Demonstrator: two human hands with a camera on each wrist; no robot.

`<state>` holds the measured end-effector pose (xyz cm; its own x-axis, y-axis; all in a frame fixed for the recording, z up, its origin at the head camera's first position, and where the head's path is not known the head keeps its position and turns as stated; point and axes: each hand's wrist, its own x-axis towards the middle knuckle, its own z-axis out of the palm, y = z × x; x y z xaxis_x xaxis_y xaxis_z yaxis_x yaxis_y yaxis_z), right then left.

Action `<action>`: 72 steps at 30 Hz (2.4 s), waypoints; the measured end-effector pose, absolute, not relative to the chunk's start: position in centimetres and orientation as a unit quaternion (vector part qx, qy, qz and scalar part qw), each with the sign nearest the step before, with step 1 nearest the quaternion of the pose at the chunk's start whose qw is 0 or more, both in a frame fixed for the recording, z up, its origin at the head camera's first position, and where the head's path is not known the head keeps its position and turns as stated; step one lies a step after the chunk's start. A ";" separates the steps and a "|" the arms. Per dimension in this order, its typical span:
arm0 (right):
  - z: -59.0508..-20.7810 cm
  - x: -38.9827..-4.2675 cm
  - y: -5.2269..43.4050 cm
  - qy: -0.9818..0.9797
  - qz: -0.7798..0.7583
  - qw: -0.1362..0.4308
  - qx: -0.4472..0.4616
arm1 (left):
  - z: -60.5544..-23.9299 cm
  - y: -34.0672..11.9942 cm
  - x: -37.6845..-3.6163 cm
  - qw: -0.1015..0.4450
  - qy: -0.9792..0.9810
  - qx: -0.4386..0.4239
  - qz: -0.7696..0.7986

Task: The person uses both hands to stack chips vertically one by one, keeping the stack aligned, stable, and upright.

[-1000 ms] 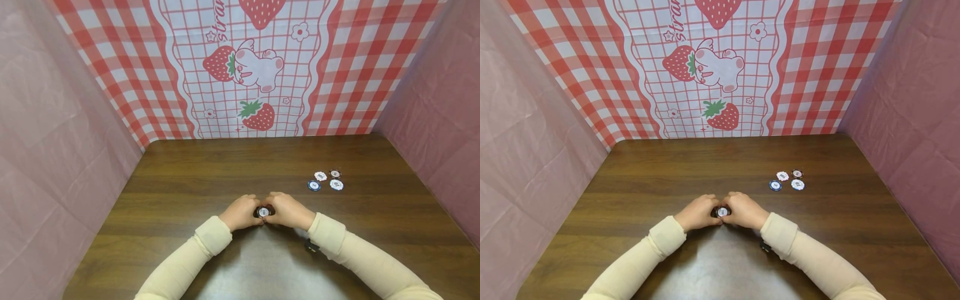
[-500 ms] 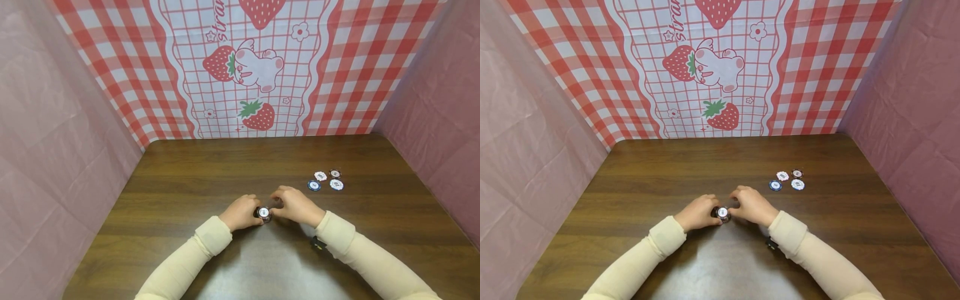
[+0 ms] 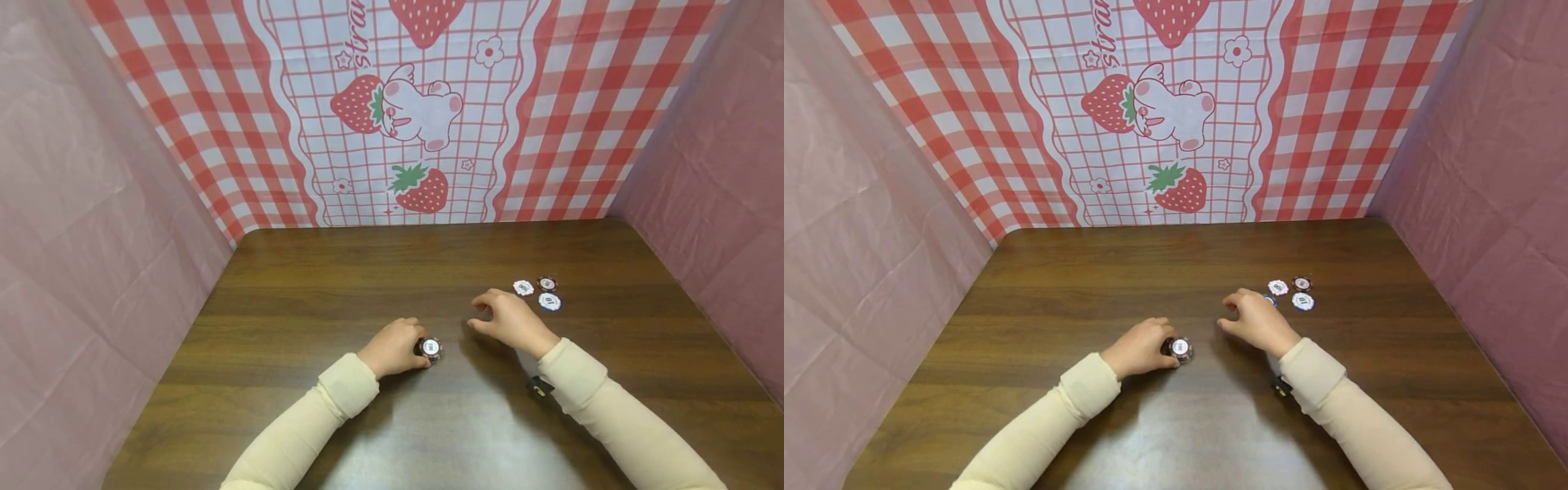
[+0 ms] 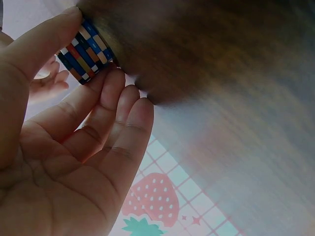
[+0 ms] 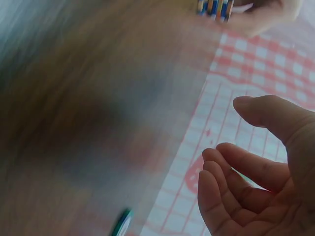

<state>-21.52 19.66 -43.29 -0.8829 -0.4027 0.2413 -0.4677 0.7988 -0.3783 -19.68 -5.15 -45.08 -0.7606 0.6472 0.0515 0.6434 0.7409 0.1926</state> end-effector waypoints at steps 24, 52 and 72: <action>-44.2 -24.8 26.3 -0.974 0.161 0.046 0.153 | -45.1 -5.2 -19.7 0.014 0.932 0.347 0.101; -44.5 -25.6 26.1 -0.976 0.141 0.000 0.163 | -44.9 -5.3 -19.6 0.015 0.933 0.343 0.102; -44.4 -25.5 26.1 -0.973 0.178 -0.012 0.147 | -44.9 -5.2 -19.7 0.020 0.934 0.342 0.100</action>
